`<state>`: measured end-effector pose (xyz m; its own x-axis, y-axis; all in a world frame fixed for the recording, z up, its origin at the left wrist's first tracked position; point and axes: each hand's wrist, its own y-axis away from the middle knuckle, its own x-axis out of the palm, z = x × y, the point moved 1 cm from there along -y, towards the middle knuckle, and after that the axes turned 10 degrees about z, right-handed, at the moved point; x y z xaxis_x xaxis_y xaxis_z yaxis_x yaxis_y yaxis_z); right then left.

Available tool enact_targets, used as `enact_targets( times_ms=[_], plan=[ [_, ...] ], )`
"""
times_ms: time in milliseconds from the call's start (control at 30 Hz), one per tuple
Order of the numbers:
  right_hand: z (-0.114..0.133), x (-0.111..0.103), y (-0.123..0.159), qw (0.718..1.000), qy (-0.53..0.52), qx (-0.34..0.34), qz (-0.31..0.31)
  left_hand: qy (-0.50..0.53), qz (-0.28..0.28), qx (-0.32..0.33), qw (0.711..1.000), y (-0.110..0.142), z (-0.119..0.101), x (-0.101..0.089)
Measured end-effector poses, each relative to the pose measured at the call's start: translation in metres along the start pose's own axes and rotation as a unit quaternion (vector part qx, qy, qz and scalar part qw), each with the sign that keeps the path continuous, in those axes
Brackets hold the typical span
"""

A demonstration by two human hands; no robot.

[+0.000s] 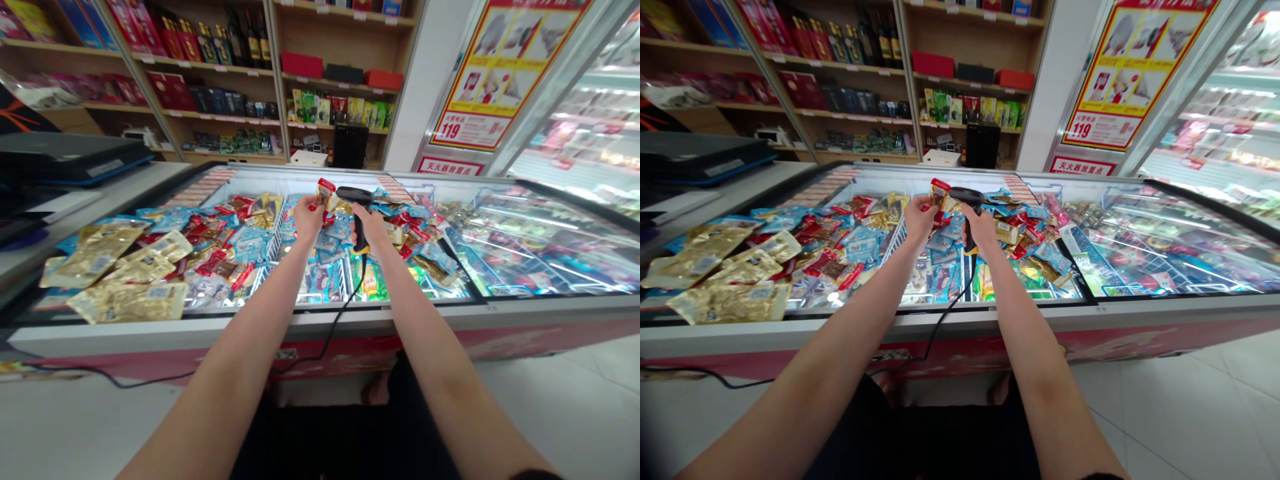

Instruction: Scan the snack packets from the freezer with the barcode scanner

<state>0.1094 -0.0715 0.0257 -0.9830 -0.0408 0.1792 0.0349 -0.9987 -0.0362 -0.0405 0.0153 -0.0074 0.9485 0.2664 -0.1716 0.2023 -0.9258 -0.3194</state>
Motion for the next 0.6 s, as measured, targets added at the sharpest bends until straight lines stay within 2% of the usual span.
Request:
enact_targets(
  times_ms=[133, 600],
  plan=[
    [0.0003, 0.0015, 0.0011, 1.0, -0.01, 0.009, 0.008, -0.017, 0.002, 0.001, 1.0, 0.0033, -0.0062, -0.0051],
    [-0.0004, 0.0032, 0.0025, 0.999, -0.021, 0.025, 0.037, -0.023, 0.0, 0.008, 1.0, 0.0058, -0.0078, -0.0101]
  ],
)
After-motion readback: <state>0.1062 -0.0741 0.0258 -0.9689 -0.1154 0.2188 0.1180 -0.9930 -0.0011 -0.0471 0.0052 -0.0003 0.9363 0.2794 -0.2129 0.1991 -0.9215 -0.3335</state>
